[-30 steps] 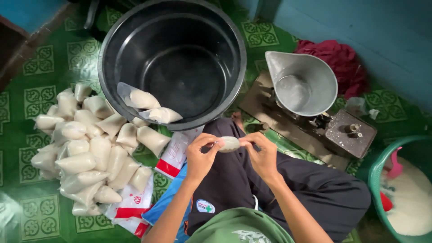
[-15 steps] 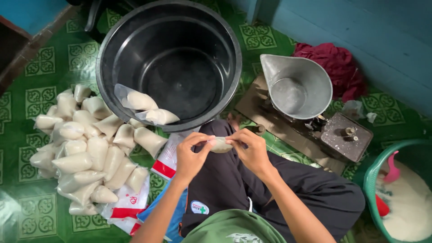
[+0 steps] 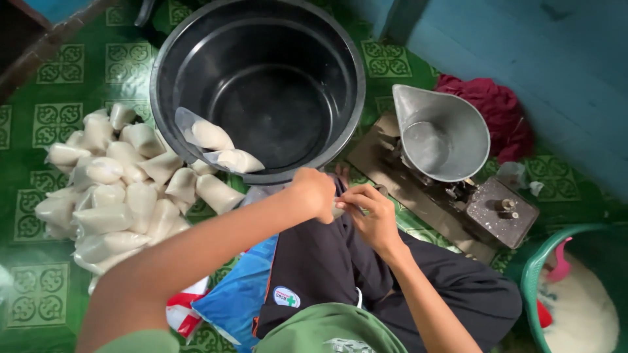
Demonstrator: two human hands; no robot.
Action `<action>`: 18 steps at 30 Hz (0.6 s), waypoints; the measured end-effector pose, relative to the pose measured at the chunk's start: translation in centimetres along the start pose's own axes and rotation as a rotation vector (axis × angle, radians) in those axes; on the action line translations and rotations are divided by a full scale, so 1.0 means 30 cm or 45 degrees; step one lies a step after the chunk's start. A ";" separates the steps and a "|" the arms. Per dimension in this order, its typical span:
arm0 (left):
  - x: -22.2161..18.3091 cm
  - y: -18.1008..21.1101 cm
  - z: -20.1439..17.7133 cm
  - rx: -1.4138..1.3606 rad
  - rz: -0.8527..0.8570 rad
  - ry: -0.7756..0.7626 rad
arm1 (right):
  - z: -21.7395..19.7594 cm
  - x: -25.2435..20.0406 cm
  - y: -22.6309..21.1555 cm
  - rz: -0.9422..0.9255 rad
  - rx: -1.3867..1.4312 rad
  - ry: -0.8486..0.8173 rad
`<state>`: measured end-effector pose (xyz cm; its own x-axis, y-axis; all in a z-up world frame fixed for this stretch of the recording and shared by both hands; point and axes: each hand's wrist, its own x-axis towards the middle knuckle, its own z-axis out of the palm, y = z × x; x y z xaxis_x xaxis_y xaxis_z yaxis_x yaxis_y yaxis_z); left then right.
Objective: Manually tying and sealing plastic bags filled with a white liquid for food packaging.
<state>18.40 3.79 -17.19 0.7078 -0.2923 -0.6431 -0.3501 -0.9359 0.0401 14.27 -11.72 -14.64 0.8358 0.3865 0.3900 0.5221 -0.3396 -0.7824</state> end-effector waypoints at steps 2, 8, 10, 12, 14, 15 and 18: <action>-0.061 0.094 -0.013 0.002 -0.225 0.005 | -0.010 -0.004 -0.011 -0.016 -0.042 0.011; -0.207 0.069 -0.134 -0.183 -0.086 -0.136 | -0.025 -0.025 0.002 0.002 -0.106 0.017; -0.215 0.062 -0.163 -0.116 -0.097 -0.436 | -0.027 -0.027 0.018 0.001 -0.107 0.017; -0.224 0.050 -0.109 0.131 -0.004 -0.361 | -0.031 -0.031 0.041 -0.019 -0.124 -0.008; -0.054 0.030 0.032 0.143 0.012 -0.293 | -0.029 -0.026 0.026 -0.029 -0.113 -0.010; 0.032 0.023 0.102 0.159 0.033 -0.227 | -0.031 -0.025 0.019 -0.035 -0.101 -0.008; -0.276 0.020 -0.201 -0.004 -0.108 -0.405 | -0.016 -0.030 0.027 -0.066 -0.090 -0.012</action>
<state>16.03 4.45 -7.22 0.5071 -0.1375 -0.8508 -0.2958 -0.9550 -0.0220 14.00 -12.76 -15.38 0.8057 0.4133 0.4243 0.5757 -0.3781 -0.7250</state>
